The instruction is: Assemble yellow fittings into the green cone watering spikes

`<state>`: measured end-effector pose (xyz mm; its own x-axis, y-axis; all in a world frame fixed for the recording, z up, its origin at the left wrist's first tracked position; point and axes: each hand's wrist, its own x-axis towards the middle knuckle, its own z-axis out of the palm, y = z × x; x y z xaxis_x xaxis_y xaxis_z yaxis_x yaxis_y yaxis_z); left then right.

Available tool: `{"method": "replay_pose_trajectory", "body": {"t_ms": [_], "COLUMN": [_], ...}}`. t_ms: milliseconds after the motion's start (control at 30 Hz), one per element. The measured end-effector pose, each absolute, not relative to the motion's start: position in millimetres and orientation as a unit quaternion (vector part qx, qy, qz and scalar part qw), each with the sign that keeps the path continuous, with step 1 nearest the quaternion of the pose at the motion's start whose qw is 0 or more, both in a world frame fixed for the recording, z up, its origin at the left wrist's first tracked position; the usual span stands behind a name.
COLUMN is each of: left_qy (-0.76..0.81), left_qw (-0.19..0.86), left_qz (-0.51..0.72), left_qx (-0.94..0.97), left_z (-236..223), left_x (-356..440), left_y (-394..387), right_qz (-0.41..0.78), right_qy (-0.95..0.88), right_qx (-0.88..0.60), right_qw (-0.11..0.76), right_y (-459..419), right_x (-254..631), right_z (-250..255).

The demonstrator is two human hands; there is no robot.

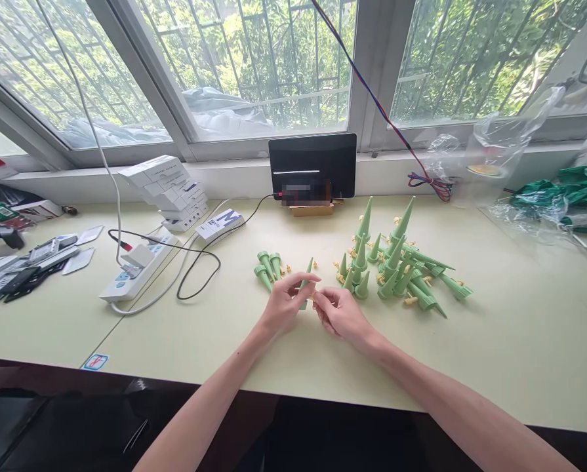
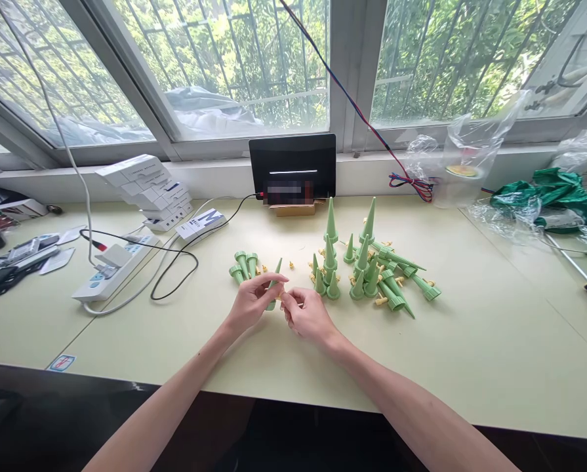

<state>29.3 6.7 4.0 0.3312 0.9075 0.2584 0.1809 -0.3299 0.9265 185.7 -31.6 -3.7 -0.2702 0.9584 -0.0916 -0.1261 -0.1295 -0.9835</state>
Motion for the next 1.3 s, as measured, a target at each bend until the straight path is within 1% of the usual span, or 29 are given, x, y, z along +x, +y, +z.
{"method": "replay_pose_trajectory", "body": {"t_ms": [567,1300], "left_qy": [0.393,0.383], "left_qw": [0.422,0.424], "left_qz": [0.408,0.416], "left_qx": [0.708,0.707], "left_z": [7.6,2.3], "left_x": [31.5,31.8], "left_y": [5.1,5.0], "right_qz": [0.617,0.609], "right_qy": [-0.494,-0.504], "right_qx": [-0.431,-0.426], "right_qw": [0.435,0.440], "right_y": [-32.1,-33.0], "right_x": [185.1,183.9], "right_z": [-4.2,-1.4]}}
